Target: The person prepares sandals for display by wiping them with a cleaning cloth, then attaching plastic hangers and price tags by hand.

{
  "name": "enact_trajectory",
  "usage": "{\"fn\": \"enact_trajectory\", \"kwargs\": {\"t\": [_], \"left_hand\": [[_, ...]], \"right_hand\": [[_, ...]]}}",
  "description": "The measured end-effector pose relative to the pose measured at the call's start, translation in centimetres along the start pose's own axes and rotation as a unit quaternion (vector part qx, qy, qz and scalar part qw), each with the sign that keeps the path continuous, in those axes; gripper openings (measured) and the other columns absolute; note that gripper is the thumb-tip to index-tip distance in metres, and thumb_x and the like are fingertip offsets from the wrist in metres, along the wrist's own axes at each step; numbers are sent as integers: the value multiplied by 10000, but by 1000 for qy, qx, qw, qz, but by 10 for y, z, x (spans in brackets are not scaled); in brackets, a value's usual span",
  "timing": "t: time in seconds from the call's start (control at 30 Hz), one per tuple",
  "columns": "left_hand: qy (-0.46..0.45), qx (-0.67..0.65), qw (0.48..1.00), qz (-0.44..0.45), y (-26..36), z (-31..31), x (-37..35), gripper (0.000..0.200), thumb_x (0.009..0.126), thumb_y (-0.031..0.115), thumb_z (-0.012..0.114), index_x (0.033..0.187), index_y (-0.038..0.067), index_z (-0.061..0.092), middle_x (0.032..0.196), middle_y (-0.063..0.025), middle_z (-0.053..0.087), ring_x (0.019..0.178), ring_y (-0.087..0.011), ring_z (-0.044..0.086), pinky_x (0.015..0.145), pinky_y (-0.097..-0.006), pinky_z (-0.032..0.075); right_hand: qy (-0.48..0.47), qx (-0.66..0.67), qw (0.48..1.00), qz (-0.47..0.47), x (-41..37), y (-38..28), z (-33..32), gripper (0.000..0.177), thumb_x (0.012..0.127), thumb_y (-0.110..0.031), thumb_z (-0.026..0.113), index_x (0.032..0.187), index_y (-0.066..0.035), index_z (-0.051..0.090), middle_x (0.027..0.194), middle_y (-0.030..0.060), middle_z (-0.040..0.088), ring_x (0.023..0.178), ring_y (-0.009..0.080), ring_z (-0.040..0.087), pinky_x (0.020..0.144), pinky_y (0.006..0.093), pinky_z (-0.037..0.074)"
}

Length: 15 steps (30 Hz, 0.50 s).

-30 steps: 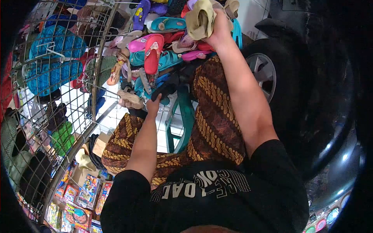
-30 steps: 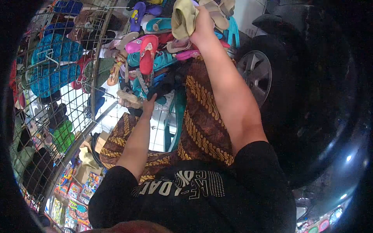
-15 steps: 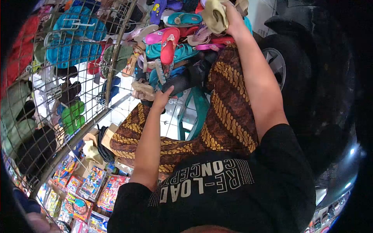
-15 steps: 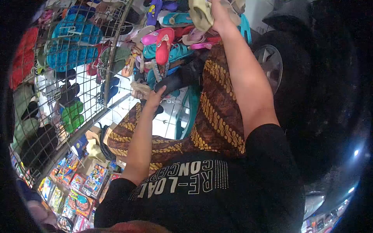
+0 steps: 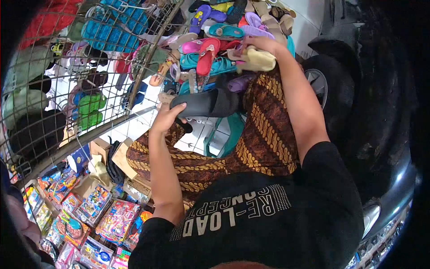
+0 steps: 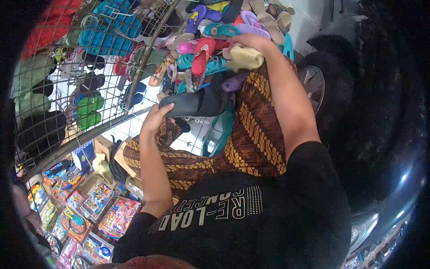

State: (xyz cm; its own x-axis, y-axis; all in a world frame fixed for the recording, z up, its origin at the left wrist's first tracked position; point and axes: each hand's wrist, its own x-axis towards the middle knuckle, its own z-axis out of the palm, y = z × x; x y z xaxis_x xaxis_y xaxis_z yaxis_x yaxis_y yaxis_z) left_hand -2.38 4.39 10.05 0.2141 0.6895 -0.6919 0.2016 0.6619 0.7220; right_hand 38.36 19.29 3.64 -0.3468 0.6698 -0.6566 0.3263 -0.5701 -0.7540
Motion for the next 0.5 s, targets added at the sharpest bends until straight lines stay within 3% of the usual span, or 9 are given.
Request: {"fn": "enact_trajectory", "kwargs": {"t": [0.07,0.17,0.2,0.3,0.37,0.4,0.43,0.47,0.5], "left_hand": [[40,-28,999,-17,5,-11,-13,402,870,208,681,1158,-52,576,944,-126,671,662,-201,647,577,-304,529],[112,-96,989,-11,12,-26,-35,400,843,207,685,1134,-36,562,965,-133,655,766,-216,641,591,-330,522],[133,-116,984,6,9,-34,-38,390,840,212,686,1117,-34,566,958,-132,654,788,-219,639,592,-334,522],[144,-175,972,58,11,-46,-55,372,824,189,667,1097,-42,565,927,-135,645,782,-221,635,582,-338,518],[144,-214,962,90,18,-50,-69,398,777,156,649,1108,-50,571,916,-140,651,741,-219,640,567,-328,515],[135,-244,954,114,15,-54,-73,421,759,160,647,1113,-54,571,914,-140,653,737,-219,644,568,-323,518],[123,-271,944,138,10,-59,-74,443,742,164,644,1119,-58,572,912,-139,655,734,-220,649,569,-317,522],[109,-298,934,161,3,-65,-74,466,724,168,641,1124,-62,573,911,-139,658,730,-220,653,570,-312,525],[101,-327,929,139,-20,-83,-68,556,662,186,612,1145,-85,572,979,-182,668,823,-276,675,693,-355,565]], "right_hand": [[-13,-94,986,-139,1,14,8,284,904,-323,611,937,-68,730,896,49,726,713,170,672,696,331,550],[-79,-4,991,-108,-41,-5,48,255,920,-246,575,948,-42,726,927,46,725,854,155,672,781,301,535],[-97,54,994,9,-46,-13,61,249,924,-232,566,946,-38,722,922,49,723,868,161,670,777,303,535],[-26,-11,999,-36,-61,9,108,256,931,-228,554,944,-27,713,924,64,708,853,166,662,787,306,523],[0,18,1000,-2,-62,24,130,271,936,-250,561,961,-23,707,908,65,696,834,165,657,779,306,520],[17,148,983,110,-70,10,144,275,938,-265,567,971,-25,697,872,77,693,784,178,662,735,320,533],[1,123,983,140,-77,-4,147,368,939,-383,604,961,-26,691,840,69,678,776,188,655,726,310,533],[-22,237,960,145,-69,7,152,403,933,-418,610,968,-26,695,827,69,676,749,191,651,717,308,534],[-43,348,925,149,-56,29,159,438,928,-454,616,975,-26,699,814,70,673,722,195,647,708,306,534]]}}
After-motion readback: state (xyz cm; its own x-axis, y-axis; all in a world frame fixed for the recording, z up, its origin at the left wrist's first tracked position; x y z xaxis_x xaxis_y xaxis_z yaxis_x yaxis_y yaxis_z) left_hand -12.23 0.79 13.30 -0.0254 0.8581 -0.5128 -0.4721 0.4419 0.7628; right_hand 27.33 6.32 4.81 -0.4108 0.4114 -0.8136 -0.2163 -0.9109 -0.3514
